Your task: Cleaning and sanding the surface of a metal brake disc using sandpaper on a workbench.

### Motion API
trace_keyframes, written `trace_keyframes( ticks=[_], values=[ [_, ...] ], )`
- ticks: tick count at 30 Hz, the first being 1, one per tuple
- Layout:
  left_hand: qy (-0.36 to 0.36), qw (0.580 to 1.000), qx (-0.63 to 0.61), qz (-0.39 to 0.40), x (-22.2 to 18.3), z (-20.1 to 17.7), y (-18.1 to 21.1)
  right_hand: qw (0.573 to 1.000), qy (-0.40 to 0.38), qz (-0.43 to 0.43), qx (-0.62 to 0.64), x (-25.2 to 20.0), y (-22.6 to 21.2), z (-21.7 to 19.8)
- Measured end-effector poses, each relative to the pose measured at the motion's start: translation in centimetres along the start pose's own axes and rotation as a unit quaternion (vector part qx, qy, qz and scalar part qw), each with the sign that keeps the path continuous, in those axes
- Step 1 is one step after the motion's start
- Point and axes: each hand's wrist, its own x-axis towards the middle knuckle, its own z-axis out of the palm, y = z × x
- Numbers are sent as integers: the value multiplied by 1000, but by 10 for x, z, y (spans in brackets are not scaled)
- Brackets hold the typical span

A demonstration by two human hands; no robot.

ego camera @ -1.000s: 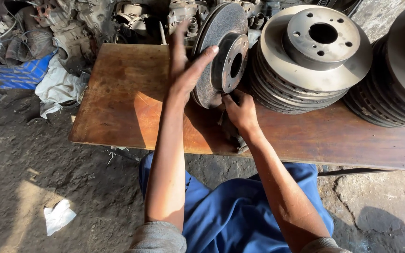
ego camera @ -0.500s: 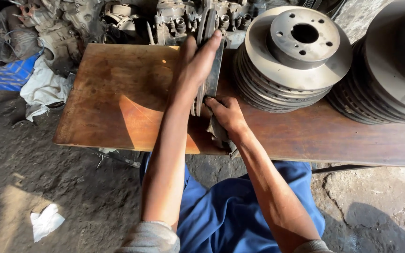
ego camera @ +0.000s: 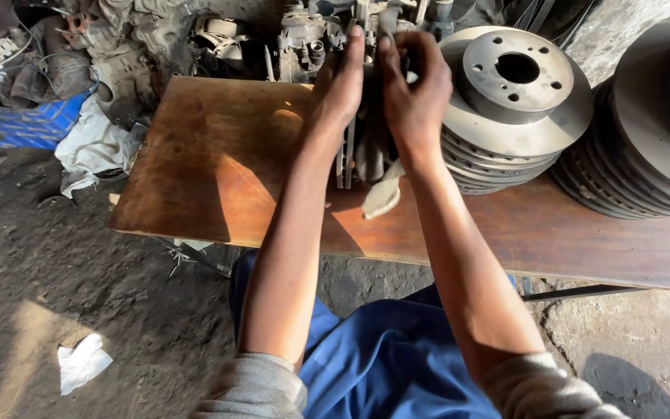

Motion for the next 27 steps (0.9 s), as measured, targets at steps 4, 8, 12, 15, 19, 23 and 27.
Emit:
trace_keyframes(
  ticks=[4,8,12,15,19,23,27],
  values=[
    [-8,998,47,-39,-18,-1,14,956,-74,-11,-284,-2,33,16],
    [-8,998,46,-43,-20,-3,15,915,-195,157,-317,8,0,9],
    [-9,997,71,4,-8,3,10,878,-232,310,-281,38,33,22],
    [-16,996,84,3,-9,4,6,864,-284,269,-317,53,94,28],
    [-11,997,79,13,-11,11,10,847,-339,196,-360,62,139,34],
    [-13,998,53,24,-15,19,13,900,-284,207,-258,47,126,17],
    [-8,999,31,43,-8,35,10,942,-232,114,-214,28,95,-5]
  ],
)
